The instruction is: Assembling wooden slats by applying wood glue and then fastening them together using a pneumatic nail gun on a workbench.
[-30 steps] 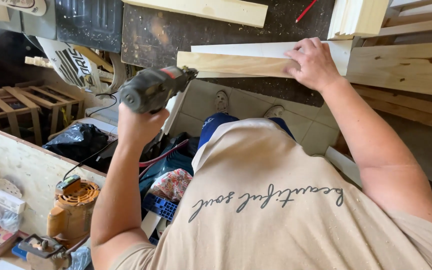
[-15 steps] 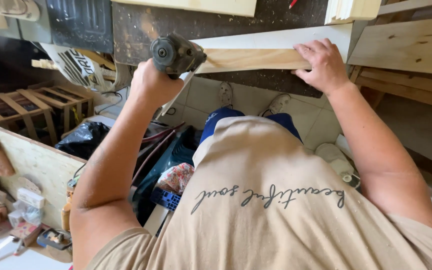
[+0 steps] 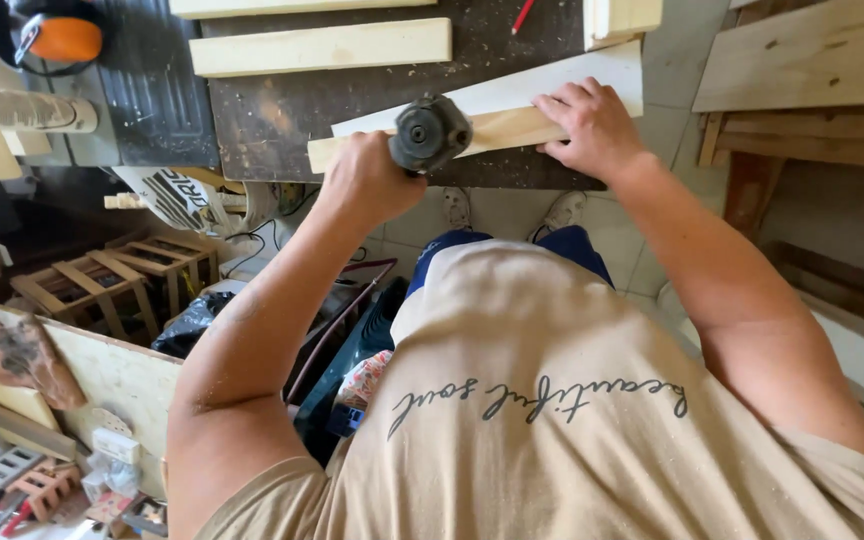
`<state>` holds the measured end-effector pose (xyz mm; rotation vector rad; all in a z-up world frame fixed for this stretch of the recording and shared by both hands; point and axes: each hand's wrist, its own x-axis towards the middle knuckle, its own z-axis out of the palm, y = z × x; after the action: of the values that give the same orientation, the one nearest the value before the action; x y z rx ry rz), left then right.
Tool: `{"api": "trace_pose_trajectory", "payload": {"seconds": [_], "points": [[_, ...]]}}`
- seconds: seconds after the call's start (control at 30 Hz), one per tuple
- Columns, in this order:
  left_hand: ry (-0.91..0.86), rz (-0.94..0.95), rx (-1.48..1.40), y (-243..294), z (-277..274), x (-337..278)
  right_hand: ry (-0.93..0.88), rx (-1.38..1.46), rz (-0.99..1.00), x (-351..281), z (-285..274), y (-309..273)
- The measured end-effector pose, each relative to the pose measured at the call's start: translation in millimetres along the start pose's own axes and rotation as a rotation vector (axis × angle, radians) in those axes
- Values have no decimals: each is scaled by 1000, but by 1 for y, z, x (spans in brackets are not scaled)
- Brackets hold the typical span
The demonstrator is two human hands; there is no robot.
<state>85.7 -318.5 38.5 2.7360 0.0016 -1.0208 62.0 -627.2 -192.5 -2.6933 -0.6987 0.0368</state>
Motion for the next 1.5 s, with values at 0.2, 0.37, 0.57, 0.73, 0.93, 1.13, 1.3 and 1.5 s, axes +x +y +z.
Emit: {"api": "trace_pose_trajectory", "payload": {"seconds": [0.2,0.37,0.57,0.73,0.93,1.13,1.3,1.5], "points": [[71,17,24,-2,6,-1,30,59,-35,-5,-7,1],[61,154,223,40,2,10,-204,322,266,-20,-49,4],[93,255,234,58,32,39,-192,380,205,-33,-39,11],[82,236,151,47,23,25,-70,197,77,-10,-27,-4],[164,-12,-26,-24,-13,-50,47,38,-73,15,3,-32],[487,-23,-512,-132,-22,-126,189,77,-40,30,14,-40],[469,-213,-822,-230,6,-161,192,126,-135,128,-37,-89],[430,-339,-791,-277,26,-145,210,123,-55,255,-6,-114]]}}
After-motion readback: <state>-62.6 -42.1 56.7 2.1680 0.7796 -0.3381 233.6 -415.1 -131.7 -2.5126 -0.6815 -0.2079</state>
